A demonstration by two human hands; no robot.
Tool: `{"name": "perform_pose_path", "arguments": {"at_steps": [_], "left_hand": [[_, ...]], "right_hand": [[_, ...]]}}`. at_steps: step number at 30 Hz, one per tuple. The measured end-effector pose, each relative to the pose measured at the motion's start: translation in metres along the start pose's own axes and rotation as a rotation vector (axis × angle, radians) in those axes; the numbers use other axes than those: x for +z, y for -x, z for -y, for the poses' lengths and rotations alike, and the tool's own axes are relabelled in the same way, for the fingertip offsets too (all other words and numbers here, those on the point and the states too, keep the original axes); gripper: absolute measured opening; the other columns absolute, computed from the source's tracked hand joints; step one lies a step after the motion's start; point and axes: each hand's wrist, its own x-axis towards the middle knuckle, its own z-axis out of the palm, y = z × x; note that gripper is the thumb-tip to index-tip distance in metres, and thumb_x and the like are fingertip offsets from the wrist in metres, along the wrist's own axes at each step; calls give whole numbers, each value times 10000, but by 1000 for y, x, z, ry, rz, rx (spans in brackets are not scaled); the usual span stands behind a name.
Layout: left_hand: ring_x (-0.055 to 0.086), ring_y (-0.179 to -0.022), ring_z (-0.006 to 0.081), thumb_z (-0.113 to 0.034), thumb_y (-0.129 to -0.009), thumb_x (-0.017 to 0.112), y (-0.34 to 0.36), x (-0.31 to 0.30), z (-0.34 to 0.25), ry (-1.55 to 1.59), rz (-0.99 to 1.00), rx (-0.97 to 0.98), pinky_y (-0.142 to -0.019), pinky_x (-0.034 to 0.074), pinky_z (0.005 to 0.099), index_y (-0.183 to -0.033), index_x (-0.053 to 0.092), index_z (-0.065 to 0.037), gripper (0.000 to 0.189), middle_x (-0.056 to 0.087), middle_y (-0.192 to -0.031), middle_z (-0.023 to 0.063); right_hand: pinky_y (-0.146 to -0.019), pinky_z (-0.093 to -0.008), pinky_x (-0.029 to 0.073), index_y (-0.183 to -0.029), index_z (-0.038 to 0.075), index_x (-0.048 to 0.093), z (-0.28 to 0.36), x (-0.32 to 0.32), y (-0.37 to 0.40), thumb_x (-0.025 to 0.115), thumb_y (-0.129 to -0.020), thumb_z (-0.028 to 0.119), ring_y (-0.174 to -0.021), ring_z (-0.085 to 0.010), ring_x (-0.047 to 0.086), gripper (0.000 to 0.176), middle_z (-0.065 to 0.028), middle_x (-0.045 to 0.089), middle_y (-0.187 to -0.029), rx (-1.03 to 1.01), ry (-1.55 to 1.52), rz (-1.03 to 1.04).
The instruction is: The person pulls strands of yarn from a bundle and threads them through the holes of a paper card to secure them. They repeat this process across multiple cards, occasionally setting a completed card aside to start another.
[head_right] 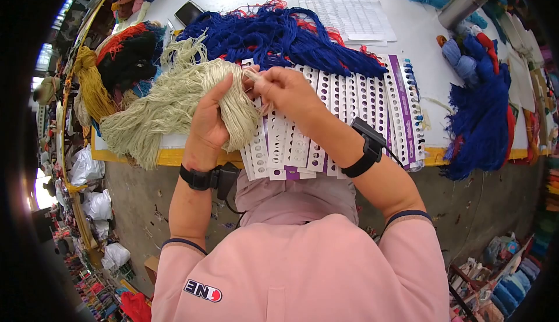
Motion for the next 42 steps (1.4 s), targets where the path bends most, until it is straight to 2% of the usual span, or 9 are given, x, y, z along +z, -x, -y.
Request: {"name": "perform_pose_path", "arguments": {"at_steps": [2,6,9,12,15,18,26,36,42], "left_hand": [[620,-1087,253,-204,-982,546,0,7,1,17,-8,-13,-889,553,391,-1274,517,59,394,617,-1186,164],[632,-1063,254,-228,-992,531,6,14,-2,-4,-17,11,-873,559,381,-1270,518,62,401,625,-1169,161],[646,-1029,238,-174,-971,569,4,2,-5,-40,-23,35,-890,549,356,-1284,513,52,390,633,-1151,150],[641,-1046,239,-84,-932,604,9,-1,-3,-291,-84,135,-918,537,381,-1343,462,42,453,618,-1189,170],[650,-1001,191,26,-858,671,11,7,2,-366,-69,206,-872,545,317,-1267,547,13,427,649,-1116,113],[653,-993,188,47,-846,672,13,9,3,-327,-86,204,-866,546,313,-1250,558,11,421,658,-1105,113],[669,-971,195,42,-849,669,17,2,-1,-336,-62,145,-844,550,317,-1205,578,14,369,675,-1089,121],[675,-952,207,15,-863,654,16,1,-3,-370,-22,162,-830,557,330,-1165,582,19,310,681,-1056,136],[669,-868,157,-23,-877,648,16,-6,-1,-276,-61,141,-753,554,290,-1130,603,3,259,671,-910,86]], "right_hand": [[-670,-250,473,-1011,-13,643,-11,1,-2,633,-907,119,-733,-69,567,168,-28,651,-838,-84,135,74],[-690,-247,459,-1000,-20,644,2,1,-1,643,-900,121,-756,-68,556,173,-14,639,-847,33,158,92],[-689,-227,431,-982,4,639,5,1,3,659,-904,147,-762,-52,528,164,11,615,-856,65,14,60],[-684,-206,404,-969,38,632,4,-5,6,665,-917,180,-774,-33,500,155,37,588,-868,53,14,72],[-694,-209,412,-972,25,643,7,-4,8,657,-919,166,-789,-41,518,151,25,604,-853,33,9,79],[-676,-194,395,-970,46,636,6,-6,9,648,-927,175,-772,-27,496,136,37,588,-839,42,-20,94],[-614,-184,364,-944,78,605,-4,-13,7,597,-967,237,-669,-18,416,161,63,542,-787,31,-103,112],[-644,-179,369,-955,90,567,-10,-18,5,512,-994,176,-707,-20,440,110,30,624,-871,32,-229,137],[-640,-182,380,-970,70,583,-7,-18,8,517,-990,167,-710,-27,479,120,16,637,-850,57,-98,155]]}}
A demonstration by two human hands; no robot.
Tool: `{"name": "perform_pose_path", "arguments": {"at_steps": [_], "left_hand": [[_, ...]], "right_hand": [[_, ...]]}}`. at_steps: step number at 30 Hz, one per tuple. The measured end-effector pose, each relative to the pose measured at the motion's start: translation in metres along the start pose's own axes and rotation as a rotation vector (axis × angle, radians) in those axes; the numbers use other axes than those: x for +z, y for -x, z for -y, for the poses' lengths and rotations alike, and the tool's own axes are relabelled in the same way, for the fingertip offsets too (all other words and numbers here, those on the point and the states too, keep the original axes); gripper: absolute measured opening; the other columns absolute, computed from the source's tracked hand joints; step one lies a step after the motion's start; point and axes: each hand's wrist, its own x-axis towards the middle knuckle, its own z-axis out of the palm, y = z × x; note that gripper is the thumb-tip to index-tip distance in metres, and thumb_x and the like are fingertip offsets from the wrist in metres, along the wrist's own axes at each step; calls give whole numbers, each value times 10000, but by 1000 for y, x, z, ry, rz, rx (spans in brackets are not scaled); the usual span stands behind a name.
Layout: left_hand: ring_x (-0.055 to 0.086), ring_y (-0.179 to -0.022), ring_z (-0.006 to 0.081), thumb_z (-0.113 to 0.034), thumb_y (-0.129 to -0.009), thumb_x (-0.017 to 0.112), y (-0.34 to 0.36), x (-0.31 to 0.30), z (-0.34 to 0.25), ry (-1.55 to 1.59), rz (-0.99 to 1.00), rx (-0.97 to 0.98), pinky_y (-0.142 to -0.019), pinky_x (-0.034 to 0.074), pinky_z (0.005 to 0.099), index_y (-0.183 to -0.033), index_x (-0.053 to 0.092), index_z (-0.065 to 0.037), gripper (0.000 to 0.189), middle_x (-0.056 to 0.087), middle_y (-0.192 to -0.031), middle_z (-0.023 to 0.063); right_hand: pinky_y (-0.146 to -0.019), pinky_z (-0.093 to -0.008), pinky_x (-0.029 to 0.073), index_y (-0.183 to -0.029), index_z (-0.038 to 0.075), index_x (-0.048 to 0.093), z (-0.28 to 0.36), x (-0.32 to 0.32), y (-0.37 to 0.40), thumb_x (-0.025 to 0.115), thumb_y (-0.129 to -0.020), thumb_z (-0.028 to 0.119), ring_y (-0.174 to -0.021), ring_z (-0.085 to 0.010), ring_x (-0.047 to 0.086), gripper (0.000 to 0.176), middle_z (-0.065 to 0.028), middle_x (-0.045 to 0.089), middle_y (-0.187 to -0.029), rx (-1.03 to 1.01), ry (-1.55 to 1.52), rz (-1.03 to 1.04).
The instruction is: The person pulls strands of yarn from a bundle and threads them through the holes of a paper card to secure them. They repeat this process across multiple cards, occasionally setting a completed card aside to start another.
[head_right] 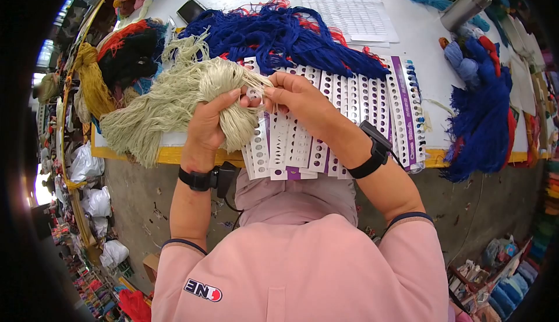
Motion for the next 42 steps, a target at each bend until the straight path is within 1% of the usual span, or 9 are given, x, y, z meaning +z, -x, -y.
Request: {"name": "perform_pose_path", "arguments": {"at_steps": [6,12,15,18,29,33,36,39,42], "left_hand": [[536,-666,75,-3,-832,706,1,16,9,-104,-122,52,-641,492,236,-1189,593,6,376,644,-873,35],[524,-655,78,36,-844,672,1,21,6,-92,-100,85,-635,489,236,-1351,497,13,537,570,-771,-4],[523,-678,55,34,-822,706,1,16,7,-37,-69,67,-666,504,230,-1266,558,17,468,638,-908,27],[523,-655,75,39,-844,675,2,22,5,-55,-109,59,-650,499,248,-1284,545,11,460,574,-775,-3],[521,-636,74,49,-843,672,1,20,5,-37,-119,55,-649,502,251,-1152,592,2,323,581,-773,9],[529,-639,84,35,-849,673,-1,19,5,-9,-83,53,-655,507,260,-1131,593,4,295,578,-752,16],[552,-652,104,-65,-919,631,0,13,6,-84,-127,44,-670,516,270,-1193,582,-3,286,598,-773,24],[617,-720,131,-168,-956,608,0,0,-1,58,13,-111,-669,557,301,-1267,549,-2,357,650,-934,87],[684,-767,198,-238,-992,551,-3,14,0,105,-52,-4,-665,587,337,-1351,482,-18,427,661,-997,125]], "right_hand": [[-680,-198,443,-1021,24,592,10,8,5,557,-984,168,-763,-53,571,154,-15,656,-839,-19,129,20],[-671,-191,438,-1034,22,593,8,7,4,543,-992,166,-767,-44,568,158,-17,664,-857,-17,111,-5],[-652,-183,423,-1032,30,594,8,7,4,536,-995,175,-749,-34,554,160,-10,663,-853,-10,104,-10],[-628,-176,402,-1020,42,594,9,8,4,534,-996,187,-724,-23,529,158,1,658,-838,3,77,-22],[-595,-179,369,-951,79,594,3,7,1,548,-985,201,-650,-14,434,136,28,622,-787,16,0,-62],[-615,-187,386,-942,57,613,8,10,0,595,-960,201,-675,-22,464,147,31,586,-772,12,195,4],[-624,-199,403,-952,32,628,6,7,0,625,-941,196,-703,-31,496,164,23,584,-785,6,153,-48],[-628,-208,420,-986,8,642,1,3,-2,635,-930,178,-733,-36,531,180,9,614,-817,3,89,-52],[-628,-196,419,-1000,7,643,13,19,-1,648,-920,178,-717,-28,536,189,12,628,-819,1,190,-47]]}}
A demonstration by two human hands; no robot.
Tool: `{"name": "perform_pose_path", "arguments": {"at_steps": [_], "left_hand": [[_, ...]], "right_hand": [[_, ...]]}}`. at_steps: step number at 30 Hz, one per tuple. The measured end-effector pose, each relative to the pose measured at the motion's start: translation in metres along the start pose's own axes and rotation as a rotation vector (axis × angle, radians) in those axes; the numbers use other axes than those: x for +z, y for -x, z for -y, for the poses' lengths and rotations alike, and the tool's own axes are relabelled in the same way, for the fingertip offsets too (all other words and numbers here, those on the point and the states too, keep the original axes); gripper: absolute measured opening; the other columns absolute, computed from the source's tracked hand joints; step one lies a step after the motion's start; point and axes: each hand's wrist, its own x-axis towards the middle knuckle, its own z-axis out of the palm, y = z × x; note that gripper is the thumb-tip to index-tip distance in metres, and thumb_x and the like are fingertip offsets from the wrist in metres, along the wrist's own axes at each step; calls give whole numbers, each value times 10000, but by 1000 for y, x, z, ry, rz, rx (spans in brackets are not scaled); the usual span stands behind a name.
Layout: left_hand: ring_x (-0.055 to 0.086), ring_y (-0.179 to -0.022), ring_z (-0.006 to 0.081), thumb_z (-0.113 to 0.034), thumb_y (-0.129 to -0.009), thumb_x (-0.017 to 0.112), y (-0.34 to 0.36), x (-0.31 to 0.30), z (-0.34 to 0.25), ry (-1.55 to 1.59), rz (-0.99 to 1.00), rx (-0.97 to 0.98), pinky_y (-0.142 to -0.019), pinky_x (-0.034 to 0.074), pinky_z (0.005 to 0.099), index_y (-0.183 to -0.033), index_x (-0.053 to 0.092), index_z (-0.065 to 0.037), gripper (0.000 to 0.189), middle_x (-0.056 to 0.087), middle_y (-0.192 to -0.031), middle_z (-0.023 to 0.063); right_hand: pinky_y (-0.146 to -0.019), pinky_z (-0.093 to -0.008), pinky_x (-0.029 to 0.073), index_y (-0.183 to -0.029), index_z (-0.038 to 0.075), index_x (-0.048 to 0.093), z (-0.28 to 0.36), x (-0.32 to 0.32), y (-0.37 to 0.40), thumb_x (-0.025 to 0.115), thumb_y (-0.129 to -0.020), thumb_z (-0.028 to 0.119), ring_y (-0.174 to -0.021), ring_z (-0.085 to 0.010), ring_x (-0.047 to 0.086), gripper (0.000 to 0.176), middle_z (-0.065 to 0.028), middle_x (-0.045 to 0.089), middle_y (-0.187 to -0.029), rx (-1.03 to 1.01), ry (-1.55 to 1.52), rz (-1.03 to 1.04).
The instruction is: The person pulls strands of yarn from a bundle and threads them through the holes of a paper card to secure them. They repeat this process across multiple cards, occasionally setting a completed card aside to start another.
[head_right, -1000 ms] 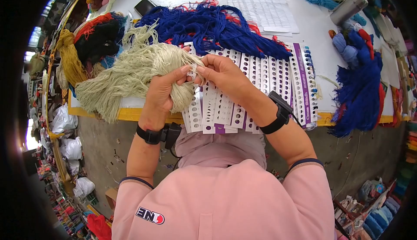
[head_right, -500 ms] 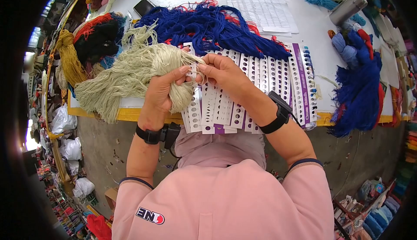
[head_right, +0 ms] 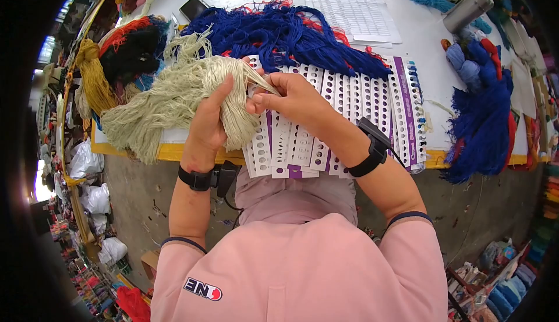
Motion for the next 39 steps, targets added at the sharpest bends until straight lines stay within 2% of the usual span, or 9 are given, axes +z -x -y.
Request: {"name": "perform_pose_path", "arguments": {"at_steps": [3,9,18,27,30,33,35,37,39], "left_hand": [[684,-818,218,-298,-1025,468,3,-6,-5,-151,159,-26,-750,595,370,-1478,308,-60,536,551,-1286,167],[705,-732,262,-254,-1003,527,6,3,-3,-162,120,11,-624,601,325,-1434,388,-48,498,638,-1126,157],[708,-734,266,-266,-992,552,9,4,-3,-175,96,-2,-619,606,336,-1339,491,-37,420,654,-1090,142],[672,-965,203,-149,-931,625,8,1,-9,-4,-48,-95,-817,562,327,-1149,608,52,298,685,-989,115],[679,-944,212,-140,-916,639,7,-19,-13,77,229,-239,-824,559,335,-1110,624,55,276,684,-886,91],[669,-889,192,-129,-902,644,23,-45,-60,-358,23,-111,-876,530,353,-1127,611,58,294,622,-734,46],[628,-792,165,-105,-892,644,37,-63,-108,24,131,-57,-939,490,376,-1183,588,60,339,524,-624,8],[565,-709,147,-73,-881,640,43,-98,-158,369,230,243,-948,468,387,-1242,534,56,398,492,-638,-1],[534,-676,120,-44,-876,625,67,-100,-200,324,100,435,-897,476,347,-1257,491,54,415,479,-668,-6]], "right_hand": [[-623,-171,403,-1004,22,633,6,3,-1,669,-909,200,-675,-11,517,205,31,620,-804,49,-1,7],[-590,-212,435,-998,-16,655,-3,3,-6,657,-905,140,-657,-43,547,182,1,631,-751,29,-131,-32],[-559,-239,450,-943,-18,632,-5,8,-10,647,-916,139,-615,-81,553,161,-35,618,-758,-40,-212,-48],[-751,-261,454,-980,30,636,9,1,0,614,-936,144,-778,-67,561,124,-10,662,-845,-56,-264,-62],[-731,-260,433,-968,30,634,6,-9,-3,606,-938,167,-739,-82,543,143,-4,665,-839,-7,-282,-11],[-695,-242,405,-932,35,632,16,-22,3,597,-943,181,-710,-87,513,150,22,629,-800,-9,160,5],[-680,-220,391,-907,45,623,47,-28,19,600,-943,174,-710,-77,499,136,52,559,-757,-24,774,-3],[-741,-248,411,-938,2,621,55,-43,28,552,-966,169,-790,-112,518,183,15,574,-835,-83,696,-11],[-820,-276,439,-971,-4,630,58,-62,34,531,-982,185,-896,-142,562,214,-41,625,-950,-241,453,-34]]}}
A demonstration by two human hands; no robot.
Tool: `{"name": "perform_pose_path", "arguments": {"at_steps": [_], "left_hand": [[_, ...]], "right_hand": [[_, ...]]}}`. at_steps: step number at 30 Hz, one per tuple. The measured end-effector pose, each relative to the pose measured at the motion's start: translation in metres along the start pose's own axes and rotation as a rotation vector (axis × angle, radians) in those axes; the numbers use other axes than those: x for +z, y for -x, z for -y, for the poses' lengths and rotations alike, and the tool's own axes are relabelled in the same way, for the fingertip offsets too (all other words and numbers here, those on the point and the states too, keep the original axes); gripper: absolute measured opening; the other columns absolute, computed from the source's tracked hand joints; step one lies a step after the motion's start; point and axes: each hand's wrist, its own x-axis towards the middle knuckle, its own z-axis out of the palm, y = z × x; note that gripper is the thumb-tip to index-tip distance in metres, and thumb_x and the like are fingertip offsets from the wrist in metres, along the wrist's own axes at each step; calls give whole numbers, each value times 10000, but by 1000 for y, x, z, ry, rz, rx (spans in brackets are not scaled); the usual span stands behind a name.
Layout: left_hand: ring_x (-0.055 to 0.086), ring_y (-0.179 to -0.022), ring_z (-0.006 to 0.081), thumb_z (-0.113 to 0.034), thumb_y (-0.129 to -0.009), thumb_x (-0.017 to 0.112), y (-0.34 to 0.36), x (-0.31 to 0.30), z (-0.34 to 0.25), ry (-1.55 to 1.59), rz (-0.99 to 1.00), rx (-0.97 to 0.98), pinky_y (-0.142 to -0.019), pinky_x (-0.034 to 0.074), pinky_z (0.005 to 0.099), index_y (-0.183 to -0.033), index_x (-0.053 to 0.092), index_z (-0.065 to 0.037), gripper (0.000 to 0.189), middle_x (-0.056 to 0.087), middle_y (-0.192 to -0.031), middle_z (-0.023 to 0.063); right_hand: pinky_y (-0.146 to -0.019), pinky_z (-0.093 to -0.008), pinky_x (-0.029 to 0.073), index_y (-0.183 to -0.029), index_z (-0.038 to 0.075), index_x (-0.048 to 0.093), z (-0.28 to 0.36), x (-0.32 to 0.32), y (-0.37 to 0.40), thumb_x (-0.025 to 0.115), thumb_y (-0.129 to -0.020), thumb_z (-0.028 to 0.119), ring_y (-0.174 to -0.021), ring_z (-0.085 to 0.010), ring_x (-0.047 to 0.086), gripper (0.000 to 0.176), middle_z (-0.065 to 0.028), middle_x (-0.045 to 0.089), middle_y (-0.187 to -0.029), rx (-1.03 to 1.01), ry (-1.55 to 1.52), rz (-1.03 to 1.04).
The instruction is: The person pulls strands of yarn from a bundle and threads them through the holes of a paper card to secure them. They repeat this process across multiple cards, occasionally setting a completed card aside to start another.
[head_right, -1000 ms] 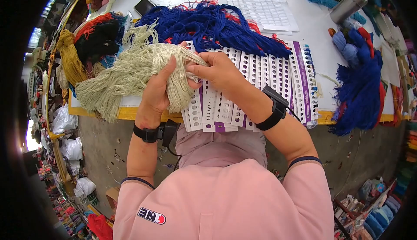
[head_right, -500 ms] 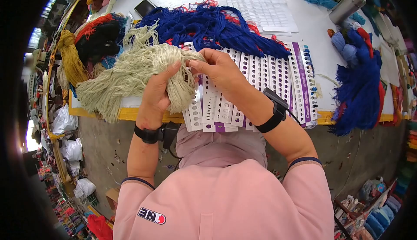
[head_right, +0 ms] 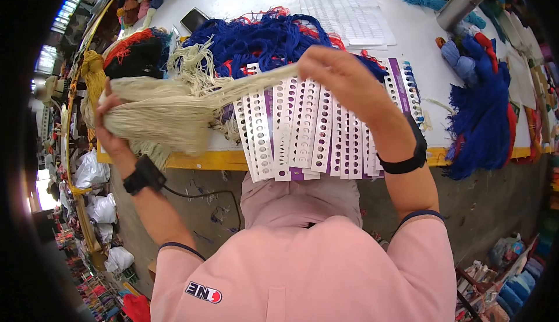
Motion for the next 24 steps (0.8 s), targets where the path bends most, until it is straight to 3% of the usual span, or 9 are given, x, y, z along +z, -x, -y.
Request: {"name": "perform_pose_path", "arguments": {"at_steps": [3,5,7,8,13,14,16,21,24], "left_hand": [[514,-653,97,-59,-884,617,-11,-21,-69,-9,64,52,-818,465,274,-1182,485,40,340,453,-684,-11],[494,-626,87,-75,-898,607,-23,-40,-114,-1,289,-39,-769,456,246,-1134,494,30,281,430,-667,-17],[390,-551,63,-200,-970,540,-24,21,-87,-728,-475,668,-625,389,223,-983,532,-16,184,324,-610,-34],[413,-553,81,-241,-980,531,-38,-21,-166,-621,-278,550,-643,409,226,-968,553,-20,223,376,-613,-15],[619,-978,176,-188,-936,556,-36,1,-264,-2544,-258,1307,-886,465,267,-1083,622,36,276,670,-985,102],[613,-967,170,-188,-934,555,-36,10,-261,-2536,-341,1309,-874,466,266,-1079,623,32,272,665,-980,98],[600,-946,157,-188,-930,552,-39,33,-242,-2204,-463,1273,-851,466,264,-1072,624,24,266,654,-971,91],[569,-893,125,-189,-919,547,-21,122,-41,-1424,-203,1050,-792,466,258,-1054,626,5,249,629,-948,72],[550,-861,106,-190,-912,543,-7,137,110,-1238,-65,384,-756,466,254,-1042,628,-7,240,614,-935,61]], "right_hand": [[-1069,-444,403,-1096,26,659,-4,-20,5,454,-1022,275,-1252,-299,520,331,-160,592,-1300,-296,-793,-231],[-1113,-509,360,-987,11,619,-4,-58,15,445,-1017,182,-1233,-323,524,246,-184,631,-1167,-336,-1275,-127],[-785,-327,453,-767,60,445,11,-89,35,436,-1024,156,-704,-159,477,275,-25,406,-691,-256,-1363,-163],[-609,-272,339,-710,83,387,14,-111,47,424,-1027,143,-590,-122,319,325,-8,344,-658,-190,-1322,-245],[-506,-279,218,-633,89,329,-32,-319,179,452,-938,99,-560,-113,236,329,-10,248,-617,-126,-902,-882],[-535,-271,333,-690,42,478,-83,-419,258,492,-901,62,-572,-143,390,212,-34,398,-626,-222,-727,-871],[-655,-295,388,-838,20,522,-72,-420,273,512,-913,103,-676,-166,468,112,-52,478,-728,-214,-442,-1123],[-822,-296,469,-1035,47,645,-27,-303,212,585,-943,179,-884,-164,579,171,-44,623,-993,-96,298,-1450],[-735,-241,445,-1085,38,609,-22,-110,82,508,-980,240,-773,-97,525,249,-1,582,-886,80,272,-738]]}}
